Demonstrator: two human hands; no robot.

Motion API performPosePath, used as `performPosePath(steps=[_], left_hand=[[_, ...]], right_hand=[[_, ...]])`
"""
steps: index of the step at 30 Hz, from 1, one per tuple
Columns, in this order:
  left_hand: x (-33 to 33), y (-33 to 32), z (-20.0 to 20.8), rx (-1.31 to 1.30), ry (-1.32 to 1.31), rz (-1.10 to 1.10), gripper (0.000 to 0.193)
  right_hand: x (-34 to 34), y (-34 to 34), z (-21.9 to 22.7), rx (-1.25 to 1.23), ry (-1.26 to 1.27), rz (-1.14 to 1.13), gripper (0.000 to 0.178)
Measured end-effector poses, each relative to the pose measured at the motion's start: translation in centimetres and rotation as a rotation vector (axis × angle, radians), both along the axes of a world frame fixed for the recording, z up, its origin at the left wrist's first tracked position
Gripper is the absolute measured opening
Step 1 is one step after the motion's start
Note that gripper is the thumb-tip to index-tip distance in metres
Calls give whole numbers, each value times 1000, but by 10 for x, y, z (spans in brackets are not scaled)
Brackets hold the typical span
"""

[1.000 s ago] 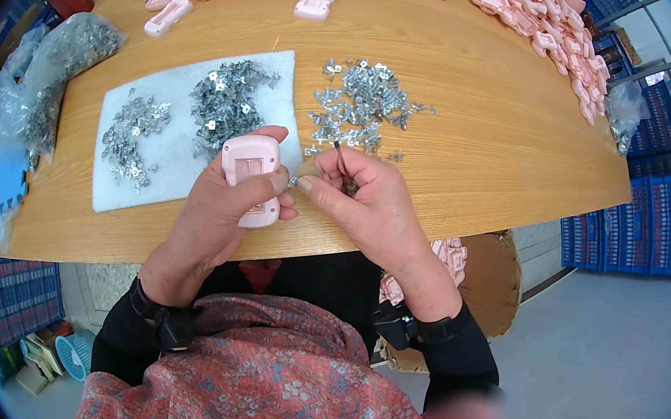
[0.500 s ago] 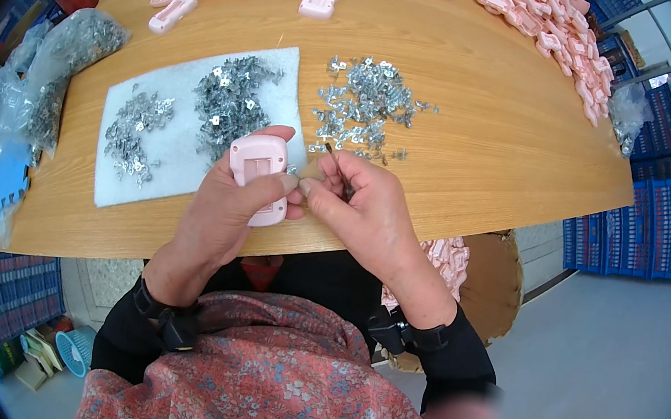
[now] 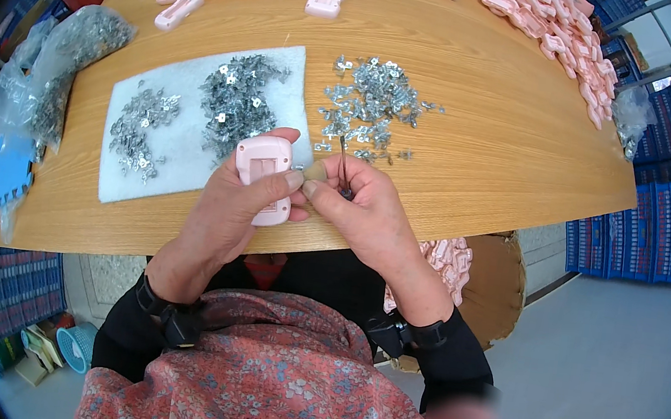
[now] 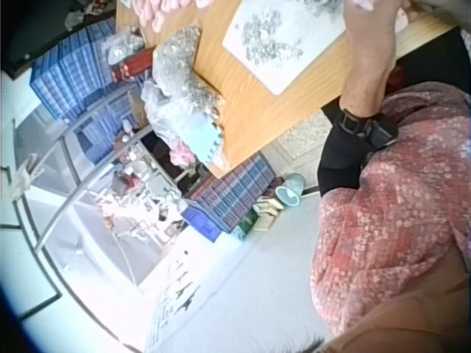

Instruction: The person sits at a table and uses a small metal tool to insert silver metal pieces into pink plastic casings. They pick up a casing, insert a metal piece, and place the finished unit on the table, repeating this process continuously.

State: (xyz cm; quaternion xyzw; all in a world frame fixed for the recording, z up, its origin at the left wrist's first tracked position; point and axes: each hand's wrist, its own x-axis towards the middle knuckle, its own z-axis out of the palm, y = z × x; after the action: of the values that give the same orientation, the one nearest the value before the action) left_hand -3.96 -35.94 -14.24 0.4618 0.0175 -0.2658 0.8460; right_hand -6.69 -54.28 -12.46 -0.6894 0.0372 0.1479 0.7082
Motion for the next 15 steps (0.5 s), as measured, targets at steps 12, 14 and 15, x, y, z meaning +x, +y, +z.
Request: performPosePath(steps=[12, 14, 15], left_hand=[[0, -1, -2, 77, -57, -55, 53], [0, -2, 0, 78, -29, -57, 54], [0, -3, 1, 77, -16, -60, 55]], right_hand=[[0, -3, -4, -46, -47, -45, 13], [1, -2, -3, -38, -32, -55, 13], [1, -2, -3, -17, -14, -59, 13]])
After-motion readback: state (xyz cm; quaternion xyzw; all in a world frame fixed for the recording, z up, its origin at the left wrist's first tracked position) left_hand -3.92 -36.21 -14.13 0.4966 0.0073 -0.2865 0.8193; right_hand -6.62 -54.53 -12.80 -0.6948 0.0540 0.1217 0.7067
